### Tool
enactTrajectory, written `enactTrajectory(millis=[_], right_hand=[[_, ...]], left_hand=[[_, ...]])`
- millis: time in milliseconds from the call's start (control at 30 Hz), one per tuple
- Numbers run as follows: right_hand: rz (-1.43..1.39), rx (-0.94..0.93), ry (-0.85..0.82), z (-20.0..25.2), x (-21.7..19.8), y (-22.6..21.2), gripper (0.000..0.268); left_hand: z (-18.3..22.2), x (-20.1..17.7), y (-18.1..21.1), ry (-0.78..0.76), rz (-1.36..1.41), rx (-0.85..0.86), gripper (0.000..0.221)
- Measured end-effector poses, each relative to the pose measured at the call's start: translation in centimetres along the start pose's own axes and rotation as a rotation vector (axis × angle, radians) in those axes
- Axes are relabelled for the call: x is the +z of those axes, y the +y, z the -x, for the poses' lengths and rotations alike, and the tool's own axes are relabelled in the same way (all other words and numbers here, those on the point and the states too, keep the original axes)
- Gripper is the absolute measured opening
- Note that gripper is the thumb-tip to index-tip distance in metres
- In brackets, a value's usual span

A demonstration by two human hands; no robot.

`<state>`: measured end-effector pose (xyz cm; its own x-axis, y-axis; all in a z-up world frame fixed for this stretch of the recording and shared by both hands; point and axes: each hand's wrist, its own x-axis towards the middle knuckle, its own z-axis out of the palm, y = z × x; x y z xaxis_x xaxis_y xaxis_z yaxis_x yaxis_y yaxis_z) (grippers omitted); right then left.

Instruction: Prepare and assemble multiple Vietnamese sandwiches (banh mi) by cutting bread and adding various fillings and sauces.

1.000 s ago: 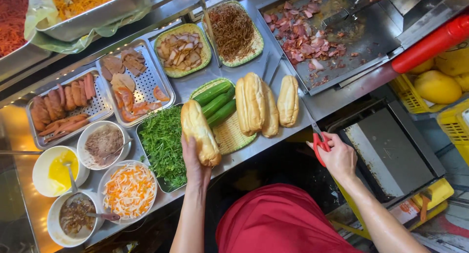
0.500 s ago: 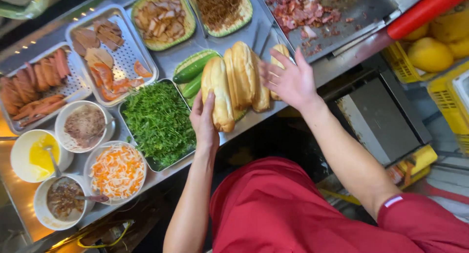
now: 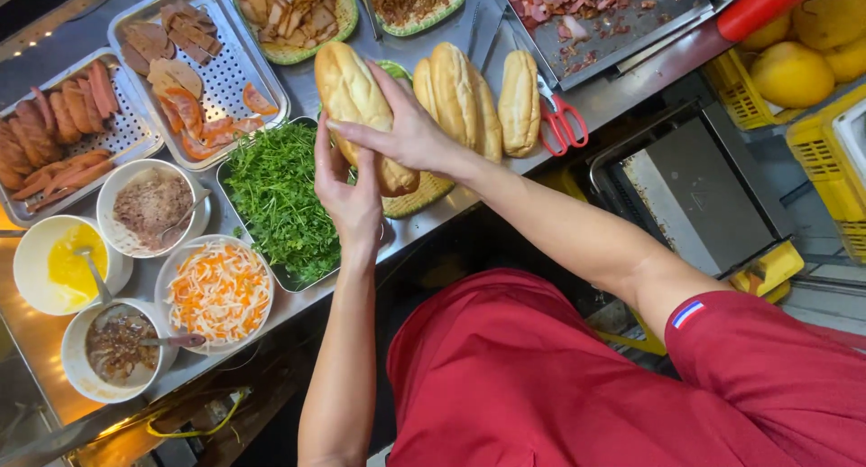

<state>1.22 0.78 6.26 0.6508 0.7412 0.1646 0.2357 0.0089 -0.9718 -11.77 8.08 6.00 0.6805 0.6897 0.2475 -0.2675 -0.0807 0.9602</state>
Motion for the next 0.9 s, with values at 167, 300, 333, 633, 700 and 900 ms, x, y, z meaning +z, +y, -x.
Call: enactTrajectory(millis=[167,300,333,633,700,900], right_hand=[[-0.01,0.027,-0.065,-0.5,2.1,-1.5,0.084],[-0.775,0.233,-0.181,0.9,2.9,-4.2,0.075],[-0.782,0.23,-0.214,1.1,3.9,-4.5,0.075],[0.115,-0.037,-0.287,3.3,9.6,-7.1,0.072],[-0.278,0.307,-0.36,2.6,9.8,-5.4,0.083],[-0.228,-0.064,-0.414,2.0,11.6,-3.0,0.051]], left_hand=[[0.2,-3.7,2.7,0.093,0.056,-0.13,0.061],[1.5,-7.9,4.3,0.165,0.474,-0.362,0.064],[1.9,-8.7,3.9,0.191,0.466,-0.343,0.064],[5.0,-13.2,7.9,0.09,-0.717,0.223,0.072],[5.3,-14.6,7.4,0.169,-0.387,0.136,0.067],[7.3,-16.3,4.9,0.162,-0.531,0.093,0.044]])
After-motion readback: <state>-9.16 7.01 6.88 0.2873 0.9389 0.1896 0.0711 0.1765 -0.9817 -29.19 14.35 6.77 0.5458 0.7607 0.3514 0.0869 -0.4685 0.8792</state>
